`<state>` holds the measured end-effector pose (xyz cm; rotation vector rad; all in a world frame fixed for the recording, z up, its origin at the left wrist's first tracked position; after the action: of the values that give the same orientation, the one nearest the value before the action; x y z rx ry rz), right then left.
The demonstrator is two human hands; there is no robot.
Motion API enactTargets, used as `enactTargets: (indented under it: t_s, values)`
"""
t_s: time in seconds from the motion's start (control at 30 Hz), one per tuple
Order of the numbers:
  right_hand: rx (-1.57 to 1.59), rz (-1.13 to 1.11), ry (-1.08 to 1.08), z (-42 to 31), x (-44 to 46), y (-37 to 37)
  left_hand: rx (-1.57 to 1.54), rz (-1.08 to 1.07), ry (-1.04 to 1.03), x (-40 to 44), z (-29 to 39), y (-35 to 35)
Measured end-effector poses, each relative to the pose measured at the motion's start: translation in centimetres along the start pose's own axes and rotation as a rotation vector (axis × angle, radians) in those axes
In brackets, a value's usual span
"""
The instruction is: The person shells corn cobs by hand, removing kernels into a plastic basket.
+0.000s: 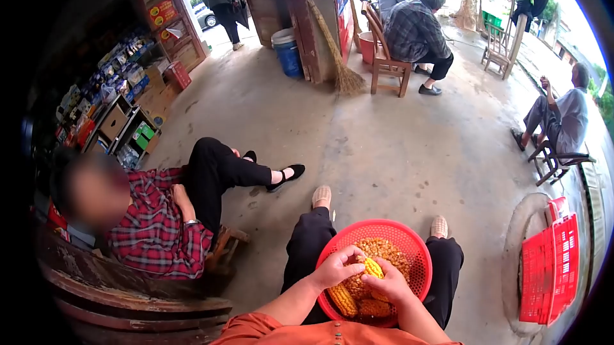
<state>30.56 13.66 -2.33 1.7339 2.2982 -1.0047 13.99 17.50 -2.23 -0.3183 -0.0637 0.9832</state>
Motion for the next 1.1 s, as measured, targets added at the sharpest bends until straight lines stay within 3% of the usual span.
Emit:
enactTargets:
  t_s: [0.5,0.67,0.8,1.1]
  values:
    - [0.010,0.022,0.020,-0.2,-0.1,0.4,0.175,0.091,0.007,0.0,-0.6,0.4]
    - [0.290,0.059,-0.038,-0.3,-0.1,0.6,0.137,0.114,0.029,0.0,-0.2,0.4]
    - [0.356,0.069,-0.008,-0.2,0.2,1.2,0.207,0.157,-0.136,0.1,0.3,0.3]
    - [0.407,0.120,0.057,0.0,0.5,1.7,0.001,0.144,0.018,0.3,-0.7,0.6]
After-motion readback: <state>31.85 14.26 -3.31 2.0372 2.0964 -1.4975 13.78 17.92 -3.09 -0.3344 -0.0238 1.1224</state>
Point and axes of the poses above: each hand's wrist, its own x-axis towards the middle knuckle, its own y-axis out of the back of the hand, z = x × y, the point moved 4 cm from there along x, towards the middle knuckle, and after that the axes turned 6 degrees about x, right-handed, at the moved point
